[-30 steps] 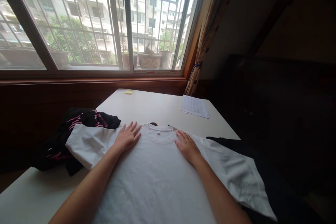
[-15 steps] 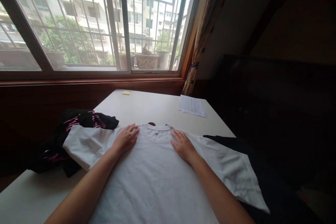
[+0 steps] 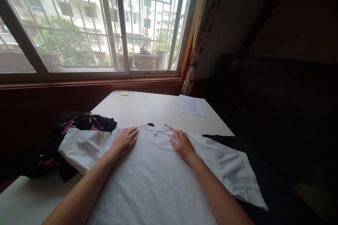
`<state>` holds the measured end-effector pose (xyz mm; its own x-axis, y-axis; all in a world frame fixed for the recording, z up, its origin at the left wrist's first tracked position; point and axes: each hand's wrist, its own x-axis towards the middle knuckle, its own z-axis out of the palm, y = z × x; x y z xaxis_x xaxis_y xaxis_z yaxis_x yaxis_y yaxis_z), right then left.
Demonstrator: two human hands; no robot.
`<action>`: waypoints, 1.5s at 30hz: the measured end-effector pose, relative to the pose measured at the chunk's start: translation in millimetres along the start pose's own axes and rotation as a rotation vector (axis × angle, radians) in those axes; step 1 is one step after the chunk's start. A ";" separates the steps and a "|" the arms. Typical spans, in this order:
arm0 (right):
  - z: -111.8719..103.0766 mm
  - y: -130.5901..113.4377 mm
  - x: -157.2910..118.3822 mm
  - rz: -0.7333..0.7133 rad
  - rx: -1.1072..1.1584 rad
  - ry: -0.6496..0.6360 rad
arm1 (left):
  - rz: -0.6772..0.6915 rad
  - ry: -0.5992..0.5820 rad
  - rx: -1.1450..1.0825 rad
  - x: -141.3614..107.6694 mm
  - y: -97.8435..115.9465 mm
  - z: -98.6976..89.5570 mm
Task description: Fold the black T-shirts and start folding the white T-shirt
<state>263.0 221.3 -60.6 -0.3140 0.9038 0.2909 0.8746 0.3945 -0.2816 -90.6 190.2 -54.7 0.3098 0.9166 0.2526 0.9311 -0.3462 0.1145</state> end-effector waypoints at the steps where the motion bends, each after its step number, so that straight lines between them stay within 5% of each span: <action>1: 0.5 1.3 1.4 0.030 0.011 0.026 | 0.000 0.003 -0.004 -0.5 -0.2 -0.4; 8: -0.4 3.4 5.1 0.017 0.029 0.008 | 0.012 -0.012 0.001 -2.4 -2.7 -0.7; 21: -1.7 -4.0 6.3 0.000 -0.141 -0.310 | -0.126 -0.164 0.077 -4.0 3.6 -1.6; 33: -6.8 37.5 5.4 0.145 -0.190 -0.283 | -0.170 -0.154 0.127 -11.0 -14.2 0.6; 45: -7.0 59.4 27.5 0.221 -0.224 -0.293 | -0.229 -0.165 0.133 10.1 -29.9 2.4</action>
<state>308.9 268.5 -63.0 -0.1736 0.9842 -0.0350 0.9811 0.1697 -0.0934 -114.8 210.4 -57.9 0.1055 0.9916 0.0743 0.9940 -0.1073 0.0206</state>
